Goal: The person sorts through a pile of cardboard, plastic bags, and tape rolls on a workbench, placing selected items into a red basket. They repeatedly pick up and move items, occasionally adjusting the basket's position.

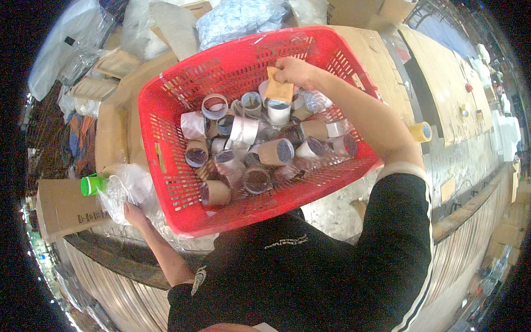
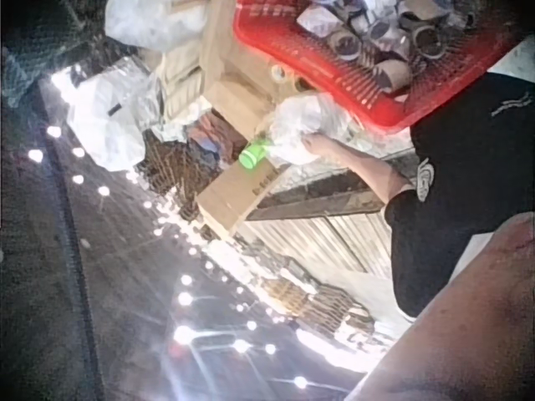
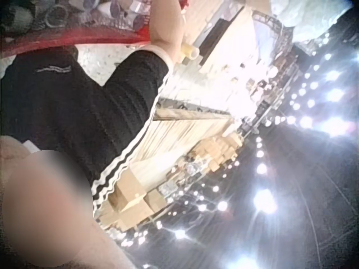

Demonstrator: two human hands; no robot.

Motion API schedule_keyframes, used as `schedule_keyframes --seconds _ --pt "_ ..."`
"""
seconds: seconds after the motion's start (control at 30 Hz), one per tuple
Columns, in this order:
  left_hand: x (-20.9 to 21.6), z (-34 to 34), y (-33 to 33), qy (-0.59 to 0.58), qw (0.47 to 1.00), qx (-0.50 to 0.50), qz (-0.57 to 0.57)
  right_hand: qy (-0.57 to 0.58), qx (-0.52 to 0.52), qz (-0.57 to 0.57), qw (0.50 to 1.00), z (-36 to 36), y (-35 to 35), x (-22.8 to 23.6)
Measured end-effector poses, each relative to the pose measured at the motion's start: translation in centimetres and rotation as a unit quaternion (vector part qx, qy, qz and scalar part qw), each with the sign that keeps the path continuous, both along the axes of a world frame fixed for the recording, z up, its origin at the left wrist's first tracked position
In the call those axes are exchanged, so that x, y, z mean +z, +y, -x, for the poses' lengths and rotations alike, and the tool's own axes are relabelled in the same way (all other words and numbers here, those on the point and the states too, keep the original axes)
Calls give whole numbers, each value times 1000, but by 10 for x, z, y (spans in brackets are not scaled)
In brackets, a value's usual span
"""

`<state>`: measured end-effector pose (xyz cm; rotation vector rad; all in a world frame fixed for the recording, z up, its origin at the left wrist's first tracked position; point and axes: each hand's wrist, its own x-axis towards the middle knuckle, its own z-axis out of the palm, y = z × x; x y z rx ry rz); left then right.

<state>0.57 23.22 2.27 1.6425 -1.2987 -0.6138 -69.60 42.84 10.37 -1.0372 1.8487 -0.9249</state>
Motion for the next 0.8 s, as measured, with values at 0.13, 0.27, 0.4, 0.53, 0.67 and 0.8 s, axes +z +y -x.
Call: schedule_keyframes --seconds 0.13,0.27,0.4,0.53,0.67,0.8 --pt "-10 -7 -5 7 1000 -8 26 21 -42 20 999 -23 4 3" --pt "-15 -11 -4 -87 995 29 26 -166 -10 74 983 -33 10 17" --pt "-15 -14 -2 -40 999 -20 -12 -135 5 89 987 -38 15 33" --pt "-14 -13 0 15 1000 -26 8 -201 -74 125 969 -52 17 56" --pt "-11 -9 7 38 999 -29 15 -190 -149 138 960 -62 9 103" --pt "-1 -2 16 71 997 -22 29 -18 -136 252 958 -45 -16 157"
